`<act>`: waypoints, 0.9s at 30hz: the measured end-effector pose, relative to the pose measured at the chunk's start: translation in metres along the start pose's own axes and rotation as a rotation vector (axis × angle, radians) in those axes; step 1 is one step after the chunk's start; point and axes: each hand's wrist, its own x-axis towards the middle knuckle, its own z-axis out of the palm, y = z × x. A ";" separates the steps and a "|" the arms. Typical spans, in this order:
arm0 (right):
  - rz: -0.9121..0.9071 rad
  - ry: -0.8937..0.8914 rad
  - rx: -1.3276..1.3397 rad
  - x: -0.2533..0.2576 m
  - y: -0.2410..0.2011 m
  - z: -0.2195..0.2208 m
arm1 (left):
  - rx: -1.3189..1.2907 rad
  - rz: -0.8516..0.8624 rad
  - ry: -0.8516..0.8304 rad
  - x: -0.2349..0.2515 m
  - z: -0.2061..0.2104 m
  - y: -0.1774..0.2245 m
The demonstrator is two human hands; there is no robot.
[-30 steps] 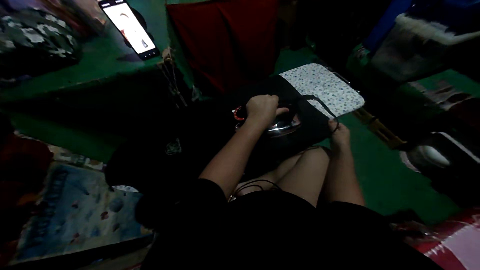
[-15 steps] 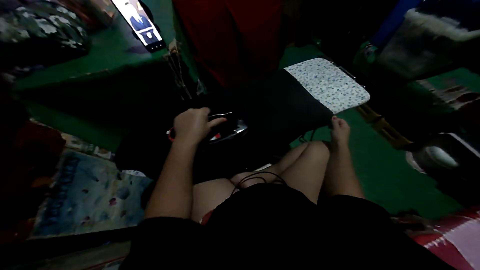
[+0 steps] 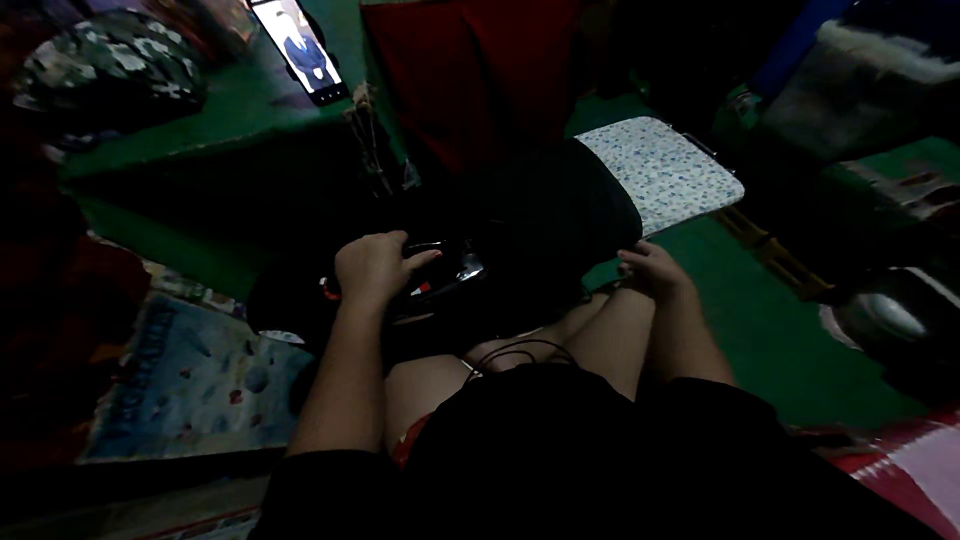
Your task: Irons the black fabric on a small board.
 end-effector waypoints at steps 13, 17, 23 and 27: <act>0.097 0.494 -0.122 0.034 0.011 -0.005 | -0.004 0.402 0.007 0.017 0.015 0.097; 0.212 0.123 -0.598 0.020 0.007 -0.003 | 0.023 0.394 0.048 0.016 0.016 0.097; 0.074 0.112 -1.165 0.017 0.019 -0.025 | 0.011 0.384 0.024 0.015 0.014 0.097; 0.511 -0.209 -1.180 0.011 -0.071 -0.084 | 0.011 0.424 0.076 0.016 0.017 0.095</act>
